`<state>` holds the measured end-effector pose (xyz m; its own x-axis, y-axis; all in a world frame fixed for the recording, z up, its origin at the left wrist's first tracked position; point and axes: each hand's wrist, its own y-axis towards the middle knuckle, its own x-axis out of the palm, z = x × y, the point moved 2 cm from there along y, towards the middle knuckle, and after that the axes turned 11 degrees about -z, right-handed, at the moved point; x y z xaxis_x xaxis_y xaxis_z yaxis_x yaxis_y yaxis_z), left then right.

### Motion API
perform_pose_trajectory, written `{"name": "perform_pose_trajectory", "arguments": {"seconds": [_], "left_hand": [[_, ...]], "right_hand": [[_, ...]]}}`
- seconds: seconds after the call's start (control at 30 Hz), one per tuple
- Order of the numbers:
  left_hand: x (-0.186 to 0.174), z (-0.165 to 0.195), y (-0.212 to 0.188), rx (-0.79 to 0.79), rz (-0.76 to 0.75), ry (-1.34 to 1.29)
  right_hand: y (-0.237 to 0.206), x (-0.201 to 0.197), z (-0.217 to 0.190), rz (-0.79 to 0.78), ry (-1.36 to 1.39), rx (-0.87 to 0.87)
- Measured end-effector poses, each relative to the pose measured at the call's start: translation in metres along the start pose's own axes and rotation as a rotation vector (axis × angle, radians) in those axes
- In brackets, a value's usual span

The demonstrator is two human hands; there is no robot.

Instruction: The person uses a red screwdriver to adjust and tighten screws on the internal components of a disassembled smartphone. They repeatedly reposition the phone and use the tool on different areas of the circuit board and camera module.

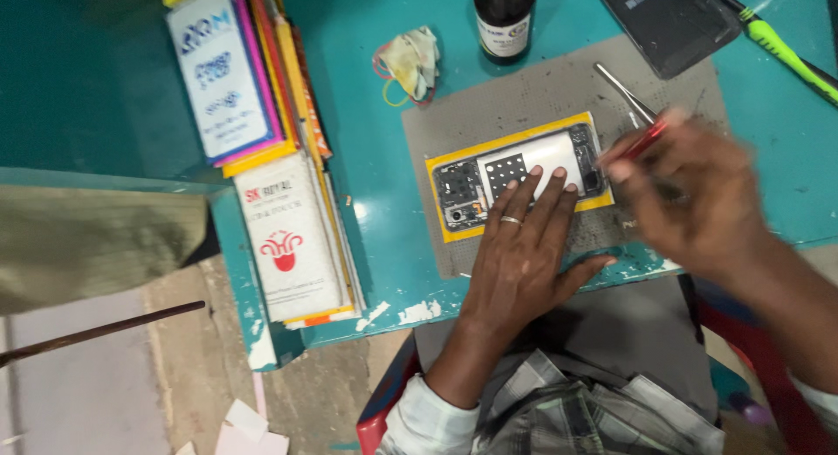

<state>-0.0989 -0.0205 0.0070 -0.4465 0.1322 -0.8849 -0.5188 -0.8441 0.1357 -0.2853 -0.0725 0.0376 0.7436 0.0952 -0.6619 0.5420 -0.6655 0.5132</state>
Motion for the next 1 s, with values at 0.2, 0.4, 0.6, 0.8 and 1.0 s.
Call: {"name": "perform_pose_trajectory", "arguments": {"seconds": [0.2, 0.4, 0.6, 0.8, 1.0], "left_hand": [[0.003, 0.001, -0.001, -0.009, 0.04, 0.021], [-0.001, 0.007, 0.003, 0.006, 0.081, 0.041], [-0.001, 0.007, 0.003, 0.007, 0.09, 0.031], [0.0, 0.008, 0.003, 0.004, 0.086, 0.024], [-0.001, 0.006, 0.003, 0.006, 0.086, 0.018]], "right_hand": [[0.033, -0.051, 0.034, -0.015, -0.183, 0.407], [0.04, -0.068, 0.083, 0.049, -0.212, 0.434], [0.017, -0.059, 0.106, 0.021, -0.187, 0.459], [0.012, -0.051, 0.114, -0.04, -0.125, 0.432], [0.014, -0.044, 0.112, -0.109, -0.197, 0.426]]}}
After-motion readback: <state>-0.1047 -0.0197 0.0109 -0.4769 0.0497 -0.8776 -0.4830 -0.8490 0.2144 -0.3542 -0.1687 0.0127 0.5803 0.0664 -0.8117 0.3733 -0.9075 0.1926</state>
